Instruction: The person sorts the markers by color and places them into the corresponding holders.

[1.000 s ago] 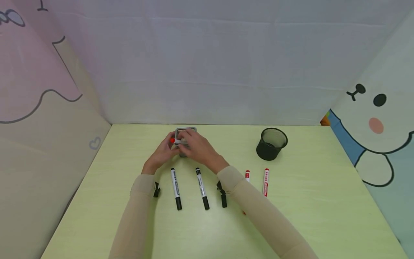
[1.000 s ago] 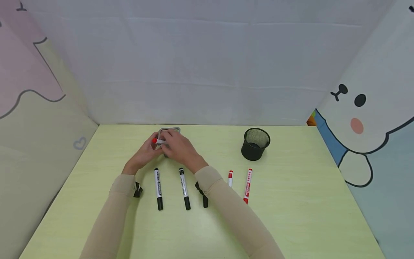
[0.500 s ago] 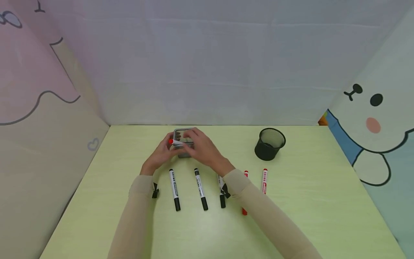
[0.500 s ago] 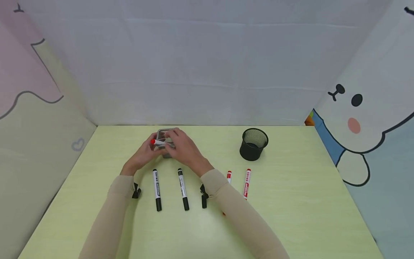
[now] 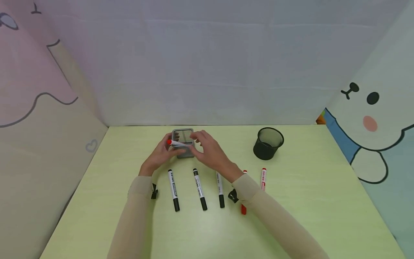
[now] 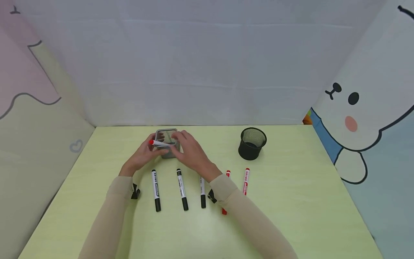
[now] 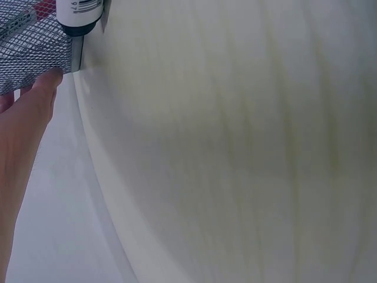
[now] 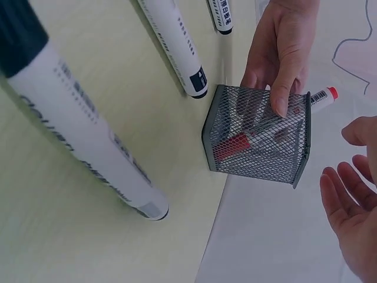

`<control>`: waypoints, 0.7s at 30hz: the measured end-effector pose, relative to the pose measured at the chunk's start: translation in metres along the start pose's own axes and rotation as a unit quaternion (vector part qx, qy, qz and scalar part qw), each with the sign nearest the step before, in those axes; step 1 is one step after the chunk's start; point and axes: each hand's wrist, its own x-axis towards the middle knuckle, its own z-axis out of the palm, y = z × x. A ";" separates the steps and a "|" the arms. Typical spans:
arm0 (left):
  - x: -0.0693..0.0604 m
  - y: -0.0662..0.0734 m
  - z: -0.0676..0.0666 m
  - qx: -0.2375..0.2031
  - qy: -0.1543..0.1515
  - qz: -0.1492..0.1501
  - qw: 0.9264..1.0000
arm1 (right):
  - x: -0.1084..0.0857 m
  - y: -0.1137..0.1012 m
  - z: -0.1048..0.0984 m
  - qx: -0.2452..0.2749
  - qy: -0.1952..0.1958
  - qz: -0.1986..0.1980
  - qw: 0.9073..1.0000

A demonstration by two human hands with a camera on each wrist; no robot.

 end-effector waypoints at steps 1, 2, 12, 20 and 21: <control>0.000 0.000 0.000 0.000 0.001 0.000 1.000 | -0.002 0.001 -0.002 0.002 0.000 0.005 1.000; 0.000 0.000 0.000 0.001 0.002 0.001 1.000 | -0.004 0.001 -0.003 0.006 0.002 0.008 1.000; 0.002 0.005 0.001 -0.007 0.002 0.000 1.000 | -0.021 0.002 -0.017 0.008 0.025 0.012 1.000; -0.007 0.022 0.004 -0.013 0.001 -0.022 1.000 | -0.039 0.001 -0.026 0.005 0.027 0.032 0.999; -0.007 0.021 0.003 -0.015 0.000 -0.022 1.000 | -0.041 0.001 -0.027 0.004 0.027 0.036 0.999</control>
